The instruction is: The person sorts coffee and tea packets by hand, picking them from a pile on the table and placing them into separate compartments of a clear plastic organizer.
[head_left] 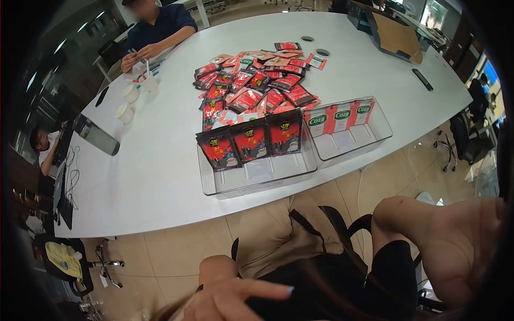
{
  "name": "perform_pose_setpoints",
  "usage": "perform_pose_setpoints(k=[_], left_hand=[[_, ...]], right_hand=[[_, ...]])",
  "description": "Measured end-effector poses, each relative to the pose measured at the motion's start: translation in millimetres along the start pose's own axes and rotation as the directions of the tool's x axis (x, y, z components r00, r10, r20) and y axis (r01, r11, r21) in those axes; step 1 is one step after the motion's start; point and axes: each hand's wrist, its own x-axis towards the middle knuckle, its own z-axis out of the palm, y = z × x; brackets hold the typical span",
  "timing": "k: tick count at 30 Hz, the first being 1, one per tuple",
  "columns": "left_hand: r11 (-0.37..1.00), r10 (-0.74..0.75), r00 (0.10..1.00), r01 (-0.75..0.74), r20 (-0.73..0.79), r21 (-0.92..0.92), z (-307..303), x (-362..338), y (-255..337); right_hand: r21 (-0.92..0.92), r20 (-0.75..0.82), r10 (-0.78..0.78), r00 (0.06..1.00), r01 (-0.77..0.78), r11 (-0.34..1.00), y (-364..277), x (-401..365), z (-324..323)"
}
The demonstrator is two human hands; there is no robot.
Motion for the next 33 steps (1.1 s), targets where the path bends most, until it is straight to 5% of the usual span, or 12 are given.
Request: perform_pose_setpoints(k=[1, 5, 8, 10, 13, 15, 16, 19, 25, 28, 29, 33], left_hand=[[0.99, 0.139, 0.99, -0.139, -0.004, 0.023, 5, -5, -11], [0.997, 0.078, 0.995, -0.079, 0.064, 0.018, 13, 11, -1], [0.935, 0.351, 0.929, -0.343, 0.117, -0.084, 6, -1, -34], [0.921, 0.386, 0.918, -0.379, 0.089, -0.091, 11, 10, -40], [0.968, 0.251, 0.967, -0.251, 0.036, -0.023, 23, 31, -22], [0.877, 0.48, 0.877, -0.479, -0.004, -0.04, 21, 24, -46], [0.878, 0.465, 0.883, -0.469, -0.06, -0.101, 21, 28, -50], [0.982, 0.11, 0.994, -0.107, 0.009, -0.154, 17, 47, -46], [0.801, 0.089, 0.972, 0.06, 0.217, -0.596, 49, 75, -94], [0.528, -0.009, 1.0, 0.017, 0.014, -0.849, 107, 58, -106], [0.452, -0.135, 0.985, 0.161, 0.111, -0.877, 105, 59, -95], [0.432, -0.107, 0.916, 0.394, 0.387, -0.811, 104, 48, -102]], right_hand=[[-0.007, 0.002, -0.016, 1.0, 0.016, 1.0, -1, 3, -2], [-0.024, 0.038, -0.075, 0.996, 0.076, 0.997, -6, 22, -13], [-0.03, 0.038, -0.095, 0.995, 0.097, 0.995, -6, 33, -18], [-0.027, 0.046, -0.114, 0.992, 0.116, 0.993, -6, 40, -18], [-0.024, 0.033, -0.149, 0.988, 0.15, 0.988, -3, 48, -20], [-0.009, 0.036, -0.167, 0.985, 0.167, 0.986, 2, 53, -18], [-0.005, 0.035, -0.171, 0.985, 0.171, 0.985, 2, 55, -17], [0.005, 0.032, -0.187, 0.982, 0.187, 0.982, 3, 62, -17], [0.01, 0.031, -0.195, 0.98, 0.195, 0.981, 0, 58, -24], [0.025, 0.014, -0.198, 0.98, 0.198, 0.98, -1, 47, -26], [0.036, 0.011, -0.195, 0.981, 0.195, 0.98, -1, 44, -27], [0.053, -0.001, -0.161, 0.987, 0.161, 0.986, 5, 31, -20]])
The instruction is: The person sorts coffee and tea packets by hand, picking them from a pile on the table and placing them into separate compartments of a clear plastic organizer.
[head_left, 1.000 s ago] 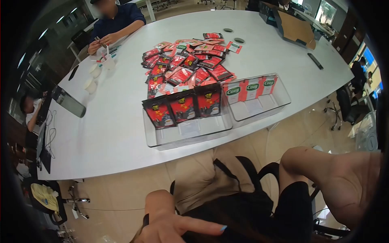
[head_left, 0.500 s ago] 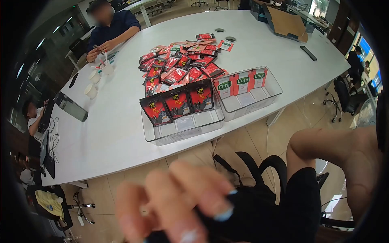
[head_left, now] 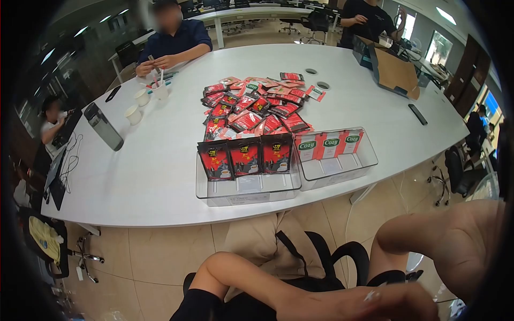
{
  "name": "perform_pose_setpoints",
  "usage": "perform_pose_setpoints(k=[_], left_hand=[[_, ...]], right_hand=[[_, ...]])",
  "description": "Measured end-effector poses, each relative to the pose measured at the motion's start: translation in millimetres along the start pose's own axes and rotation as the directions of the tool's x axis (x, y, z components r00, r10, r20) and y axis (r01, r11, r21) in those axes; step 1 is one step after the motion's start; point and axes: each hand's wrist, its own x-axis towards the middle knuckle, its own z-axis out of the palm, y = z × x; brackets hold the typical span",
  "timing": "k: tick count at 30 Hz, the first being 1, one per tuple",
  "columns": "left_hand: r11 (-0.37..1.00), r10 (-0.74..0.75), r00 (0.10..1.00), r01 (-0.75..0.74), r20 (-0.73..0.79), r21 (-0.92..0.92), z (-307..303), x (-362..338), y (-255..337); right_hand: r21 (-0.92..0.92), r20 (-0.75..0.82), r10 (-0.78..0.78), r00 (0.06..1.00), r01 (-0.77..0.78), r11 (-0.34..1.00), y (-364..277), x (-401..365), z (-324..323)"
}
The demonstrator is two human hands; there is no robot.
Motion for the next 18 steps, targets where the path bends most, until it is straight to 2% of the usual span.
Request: perform_pose_setpoints(k=[7, 13, 18], left_hand=[[0.981, -0.186, 0.974, 0.176, 0.129, 0.086, -14, -9, -24], [0.974, -0.212, 0.963, 0.194, 0.164, 0.121, -19, -10, -32], [0.971, -0.211, 0.962, 0.186, 0.174, 0.147, -22, -11, -30]], right_hand=[[0.032, -0.016, 0.078, 0.997, -0.077, 0.997, 6, -23, 31], [0.083, -0.023, 0.142, 0.99, -0.139, 0.987, -2, -47, 68], [0.082, -0.005, 0.14, 0.99, -0.139, 0.987, 3, -42, 63]])
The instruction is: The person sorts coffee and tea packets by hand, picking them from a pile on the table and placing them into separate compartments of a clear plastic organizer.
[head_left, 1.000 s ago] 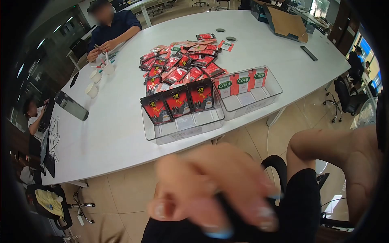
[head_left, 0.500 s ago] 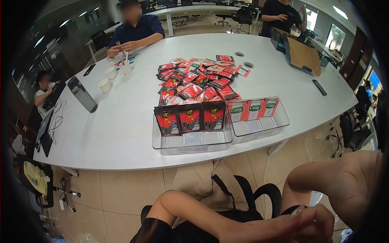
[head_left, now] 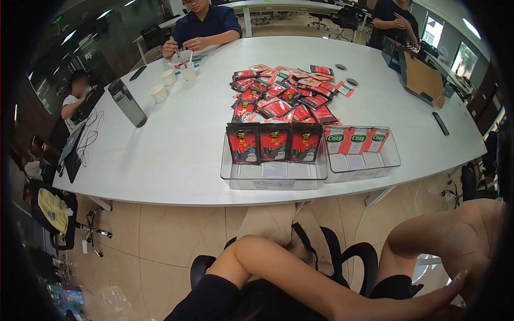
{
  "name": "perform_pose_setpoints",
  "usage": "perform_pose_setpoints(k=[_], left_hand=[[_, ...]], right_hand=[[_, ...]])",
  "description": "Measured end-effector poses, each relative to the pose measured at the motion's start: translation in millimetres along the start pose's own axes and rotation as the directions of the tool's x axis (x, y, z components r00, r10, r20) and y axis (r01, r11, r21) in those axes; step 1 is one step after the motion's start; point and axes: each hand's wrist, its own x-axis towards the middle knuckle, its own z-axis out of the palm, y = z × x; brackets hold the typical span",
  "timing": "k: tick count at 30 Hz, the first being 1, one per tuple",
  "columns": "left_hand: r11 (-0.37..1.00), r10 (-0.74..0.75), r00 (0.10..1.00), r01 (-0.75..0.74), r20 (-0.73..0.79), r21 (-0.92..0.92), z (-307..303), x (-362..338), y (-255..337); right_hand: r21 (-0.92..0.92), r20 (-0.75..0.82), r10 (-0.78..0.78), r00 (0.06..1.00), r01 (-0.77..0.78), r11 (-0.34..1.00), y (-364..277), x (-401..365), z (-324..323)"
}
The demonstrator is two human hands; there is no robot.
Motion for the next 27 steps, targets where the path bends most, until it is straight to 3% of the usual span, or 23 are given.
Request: perform_pose_setpoints(k=[9, 15, 17, 20, 22, 23, 27], left_hand=[[0.998, -0.047, 0.999, 0.047, -0.001, 0.037, -3, 1, 4], [0.99, -0.061, 0.989, 0.078, -0.133, 0.122, -8, -16, 22], [0.98, 0.008, 0.97, 0.042, -0.244, 0.197, -11, -29, 31], [0.891, 0.368, 0.882, -0.245, -0.293, 0.382, -20, -36, 35], [0.813, 0.56, 0.784, -0.457, -0.268, 0.361, -20, -31, 37], [0.774, 0.624, 0.737, -0.537, -0.26, 0.335, -19, -28, 40], [0.715, 0.695, 0.646, -0.667, -0.316, 0.209, -6, -19, 54]], right_hand=[[-0.036, 0.034, -0.047, 0.998, 0.048, 0.998, 12, 27, -20], [-0.1, 0.042, -0.007, 0.999, 0.011, 0.995, 12, 19, -18], [-0.148, 0.028, 0.04, 0.999, -0.036, 0.988, 11, 10, -17], [-0.299, 0.005, 0.218, 0.976, -0.207, 0.932, 11, -25, -19], [-0.439, -0.016, 0.433, 0.901, -0.395, 0.807, 15, -62, -25], [-0.485, -0.02, 0.584, 0.812, -0.518, 0.704, 16, -85, -32], [-0.628, -0.053, 0.874, 0.484, -0.696, 0.347, 17, -166, -35]])
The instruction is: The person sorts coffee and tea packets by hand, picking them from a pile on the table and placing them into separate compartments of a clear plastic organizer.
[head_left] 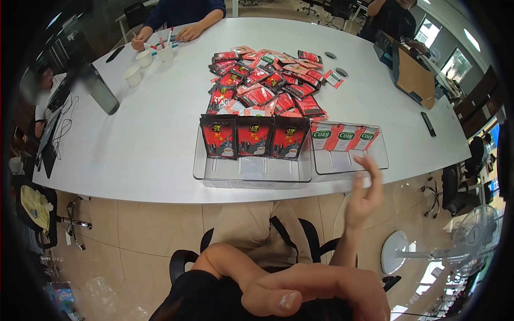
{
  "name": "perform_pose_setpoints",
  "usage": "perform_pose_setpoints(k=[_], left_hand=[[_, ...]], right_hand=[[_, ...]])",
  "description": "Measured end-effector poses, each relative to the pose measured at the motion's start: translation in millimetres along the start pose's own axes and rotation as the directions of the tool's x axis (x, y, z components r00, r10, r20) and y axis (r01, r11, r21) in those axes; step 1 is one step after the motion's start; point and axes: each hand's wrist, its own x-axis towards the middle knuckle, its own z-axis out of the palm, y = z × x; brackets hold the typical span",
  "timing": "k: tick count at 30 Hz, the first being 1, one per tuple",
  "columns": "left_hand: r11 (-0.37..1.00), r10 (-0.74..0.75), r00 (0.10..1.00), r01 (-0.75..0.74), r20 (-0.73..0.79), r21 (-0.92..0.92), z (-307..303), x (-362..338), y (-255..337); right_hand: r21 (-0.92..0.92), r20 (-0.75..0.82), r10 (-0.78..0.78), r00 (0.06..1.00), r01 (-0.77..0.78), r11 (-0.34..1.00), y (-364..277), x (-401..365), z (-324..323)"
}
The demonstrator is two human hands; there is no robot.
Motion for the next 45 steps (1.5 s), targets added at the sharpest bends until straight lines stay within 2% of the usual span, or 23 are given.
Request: perform_pose_setpoints(k=[3, 6, 10, 16, 18, 22, 24, 25, 26, 27, 28, 29, 31, 34, 35, 38, 40, 43, 45], left_hand=[[0.999, 0.02, 1.0, -0.021, -0.012, -0.051, -1, 3, 2], [0.983, 0.119, 0.992, -0.112, 0.042, -0.142, -13, 7, -10], [0.961, 0.191, 0.98, -0.176, 0.051, -0.214, -18, -1, -24], [0.947, 0.177, 0.967, -0.117, 0.184, -0.299, -32, 8, -17], [0.963, 0.172, 0.967, -0.125, 0.189, -0.24, -36, 7, -15], [0.979, 0.118, 0.988, -0.132, 0.097, 0.158, -37, 7, 28], [0.835, 0.189, 0.971, -0.238, 0.148, 0.496, -49, 10, 56], [0.633, 0.255, 0.948, -0.313, 0.191, 0.708, -58, 3, 73], [0.374, 0.319, 0.919, -0.347, 0.232, 0.86, -68, -3, 91], [0.076, 0.395, 0.885, -0.299, 0.247, 0.951, -70, -13, 109], [-0.212, 0.416, 0.88, -0.153, 0.231, 0.965, -71, -18, 126], [-0.473, 0.441, 0.87, 0.016, 0.221, 0.881, -73, -24, 143], [-0.617, 0.501, 0.853, 0.23, 0.15, 0.752, -87, -40, 172], [-0.643, 0.545, 0.836, 0.362, 0.071, 0.676, -107, -48, 193], [-0.535, 0.561, 0.827, 0.395, -0.035, 0.747, -112, -53, 196], [-0.303, 0.548, 0.817, 0.396, -0.182, 0.867, -116, -52, 193], [-0.333, 0.532, 0.818, 0.44, -0.219, 0.834, -113, -54, 195], [-0.351, 0.524, 0.824, 0.439, -0.214, 0.827, -113, -54, 193], [-0.393, 0.513, 0.834, 0.436, -0.201, 0.809, -112, -53, 194]], right_hand=[[-0.194, 0.145, -0.1, 0.984, 0.127, 0.973, 17, -28, 25], [-0.264, 0.207, -0.148, 0.967, 0.201, 0.943, 12, -40, 41], [-0.262, 0.215, -0.178, 0.96, 0.233, 0.936, 18, -42, 47], [-0.261, 0.182, -0.192, 0.964, 0.236, 0.936, 23, -45, 52], [-0.268, 0.181, -0.194, 0.964, 0.238, 0.934, 24, -45, 52], [-0.281, 0.176, -0.198, 0.964, 0.242, 0.929, 22, -44, 52], [-0.276, 0.178, -0.192, 0.965, 0.236, 0.932, 19, -42, 50], [-0.274, 0.179, -0.191, 0.965, 0.236, 0.932, 18, -40, 48], [-0.261, 0.185, -0.183, 0.965, 0.228, 0.938, 16, -37, 46], [-0.25, 0.191, -0.176, 0.966, 0.221, 0.943, 14, -34, 44], [-0.239, 0.197, -0.167, 0.966, 0.212, 0.948, 12, -29, 42], [-0.225, 0.209, -0.181, 0.961, 0.227, 0.947, 9, -21, 41], [-0.2, 0.234, -0.203, 0.951, 0.251, 0.947, 1, -1, 39], [-0.17, 0.361, -0.332, 0.872, 0.411, 0.896, -14, 43, 42], [-0.16, 0.414, -0.359, 0.837, 0.455, 0.876, -20, 58, 48], [-0.092, 0.568, -0.394, 0.722, 0.532, 0.842, -24, 100, 77], [-0.005, 0.659, -0.391, 0.642, 0.524, 0.852, -21, 124, 104], [-0.149, 0.93, -0.07, 0.36, 0.545, 0.825, 2, 147, 143], [-0.236, 0.968, 0.165, 0.188, 0.471, 0.85, -2, 159, 165]])
